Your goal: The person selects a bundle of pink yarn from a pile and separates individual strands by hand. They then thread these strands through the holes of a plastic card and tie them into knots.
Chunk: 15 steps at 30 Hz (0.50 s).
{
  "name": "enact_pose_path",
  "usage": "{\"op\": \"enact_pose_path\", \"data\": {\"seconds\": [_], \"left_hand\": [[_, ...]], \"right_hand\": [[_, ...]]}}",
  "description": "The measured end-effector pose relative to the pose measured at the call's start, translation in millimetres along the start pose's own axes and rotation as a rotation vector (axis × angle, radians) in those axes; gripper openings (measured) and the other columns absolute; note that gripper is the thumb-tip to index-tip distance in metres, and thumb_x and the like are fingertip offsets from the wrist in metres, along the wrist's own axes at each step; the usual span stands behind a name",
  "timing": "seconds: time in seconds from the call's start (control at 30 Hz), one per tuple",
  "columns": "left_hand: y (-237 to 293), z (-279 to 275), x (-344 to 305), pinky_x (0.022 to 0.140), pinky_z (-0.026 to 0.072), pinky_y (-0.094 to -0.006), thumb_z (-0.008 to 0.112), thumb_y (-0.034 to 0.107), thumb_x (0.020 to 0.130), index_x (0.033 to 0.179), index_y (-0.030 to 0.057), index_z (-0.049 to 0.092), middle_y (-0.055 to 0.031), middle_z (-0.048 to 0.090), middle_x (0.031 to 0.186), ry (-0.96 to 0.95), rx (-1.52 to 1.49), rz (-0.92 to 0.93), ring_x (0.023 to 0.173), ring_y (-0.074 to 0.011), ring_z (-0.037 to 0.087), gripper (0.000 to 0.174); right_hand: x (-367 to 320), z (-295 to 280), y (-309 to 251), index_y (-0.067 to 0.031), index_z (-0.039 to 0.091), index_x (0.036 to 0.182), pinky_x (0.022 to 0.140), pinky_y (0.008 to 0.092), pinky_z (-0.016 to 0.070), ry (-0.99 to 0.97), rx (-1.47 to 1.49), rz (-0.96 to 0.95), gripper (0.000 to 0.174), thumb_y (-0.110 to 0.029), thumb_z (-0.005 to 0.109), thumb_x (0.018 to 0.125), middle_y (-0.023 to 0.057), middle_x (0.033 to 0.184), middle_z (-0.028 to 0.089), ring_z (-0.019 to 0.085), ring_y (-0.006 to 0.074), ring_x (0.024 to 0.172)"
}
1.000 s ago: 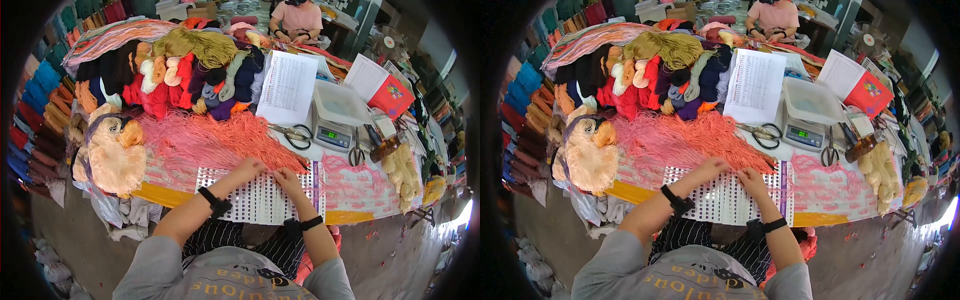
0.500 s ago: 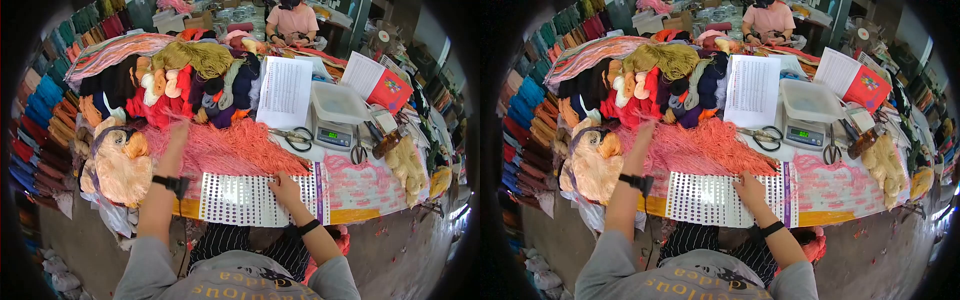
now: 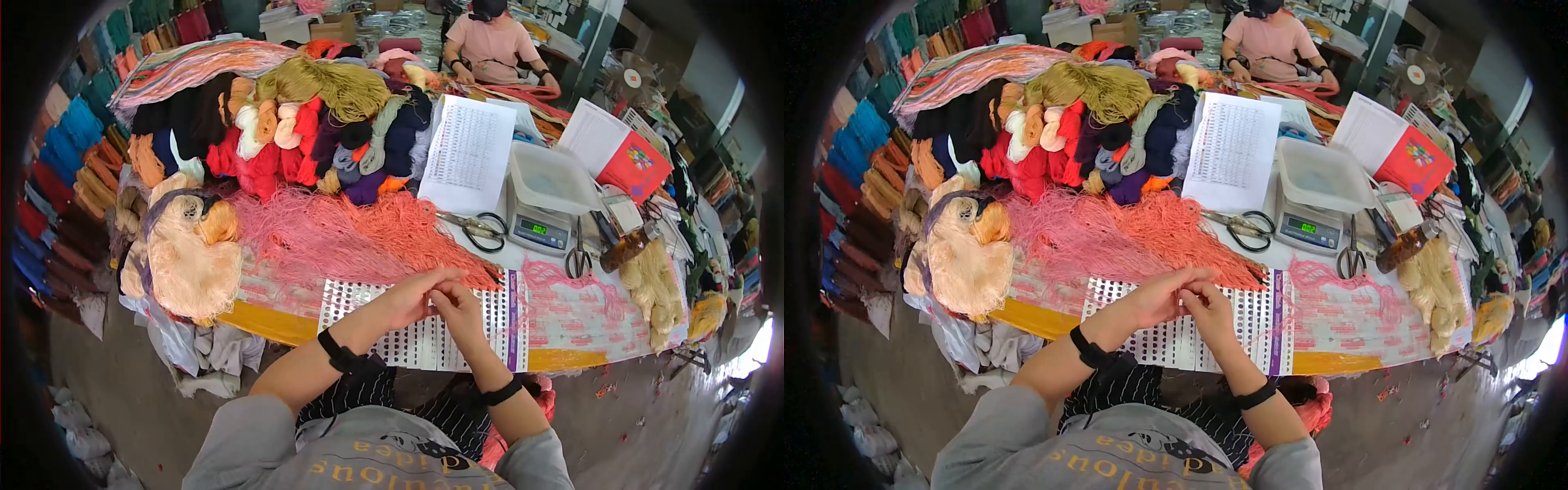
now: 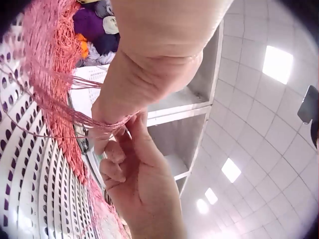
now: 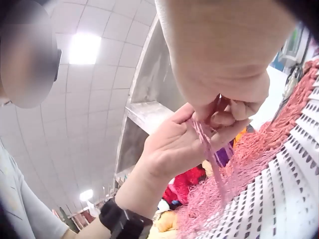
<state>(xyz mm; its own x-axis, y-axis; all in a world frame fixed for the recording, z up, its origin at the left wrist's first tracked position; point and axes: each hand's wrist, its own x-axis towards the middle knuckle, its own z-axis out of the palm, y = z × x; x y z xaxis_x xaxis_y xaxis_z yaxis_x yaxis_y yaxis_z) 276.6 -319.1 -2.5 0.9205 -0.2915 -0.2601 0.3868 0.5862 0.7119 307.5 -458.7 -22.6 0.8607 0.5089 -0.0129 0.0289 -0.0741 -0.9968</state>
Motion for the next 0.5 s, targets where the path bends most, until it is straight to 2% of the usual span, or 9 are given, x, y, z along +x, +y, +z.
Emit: {"op": "enact_pose_path", "data": {"seconds": [0.07, 0.17, 0.37, 0.5], "left_hand": [[2.5, 4.8, -3.0, 0.093, 0.0396, -0.0353, 0.031, 0.041, 0.098, 0.133, 0.0095, 0.043, -0.0016, 0.052, 0.121, -0.008, 0.024, -0.003, 0.11, -0.0143, 0.048, 0.048], [5.0, 2.8, -8.3, 0.092, 0.0405, -0.0367, 0.031, 0.042, 0.098, 0.132, 0.0097, 0.044, -0.0019, 0.052, 0.121, 0.0, -0.004, 0.002, 0.11, -0.0145, 0.048, 0.049], [8.9, 0.8, -13.1, 0.093, 0.0404, -0.0392, 0.031, 0.043, 0.097, 0.132, 0.0109, 0.044, -0.0026, 0.051, 0.122, -0.034, -0.155, -0.009, 0.111, -0.0152, 0.048, 0.049], [6.2, 10.2, -11.2, 0.094, 0.0395, -0.038, 0.031, 0.043, 0.098, 0.131, 0.0104, 0.045, -0.0023, 0.051, 0.121, -0.032, -0.039, 0.017, 0.112, -0.0154, 0.047, 0.049]], "right_hand": [[-0.2, 2.1, -2.4, 0.0021, 0.061, 0.095, 0.062, 0.0212, 0.0445, -0.024, 0.158, 0.054, 0.016, -0.011, 0.058, 0.088, 0.0034, 0.087, 0.06, 0.053, 0.0072, 0.072], [-4.1, 1.5, -7.1, -0.0004, 0.057, 0.097, 0.063, 0.0202, 0.044, -0.046, 0.245, 0.108, 0.015, -0.014, 0.054, 0.091, 0.0006, 0.085, 0.058, 0.052, 0.0058, 0.075], [-7.2, -5.2, -15.3, -0.0014, 0.056, 0.097, 0.064, 0.0198, 0.0429, -0.11, 0.321, 0.132, 0.015, -0.015, 0.053, 0.092, 0.0005, 0.087, 0.057, 0.051, 0.0065, 0.074], [-10.2, 6.5, -24.9, -0.0017, 0.056, 0.095, 0.06, 0.0189, 0.0393, -0.001, 0.326, 0.122, 0.013, -0.014, 0.053, 0.092, -0.0005, 0.083, 0.056, 0.049, 0.0057, 0.07]]}}
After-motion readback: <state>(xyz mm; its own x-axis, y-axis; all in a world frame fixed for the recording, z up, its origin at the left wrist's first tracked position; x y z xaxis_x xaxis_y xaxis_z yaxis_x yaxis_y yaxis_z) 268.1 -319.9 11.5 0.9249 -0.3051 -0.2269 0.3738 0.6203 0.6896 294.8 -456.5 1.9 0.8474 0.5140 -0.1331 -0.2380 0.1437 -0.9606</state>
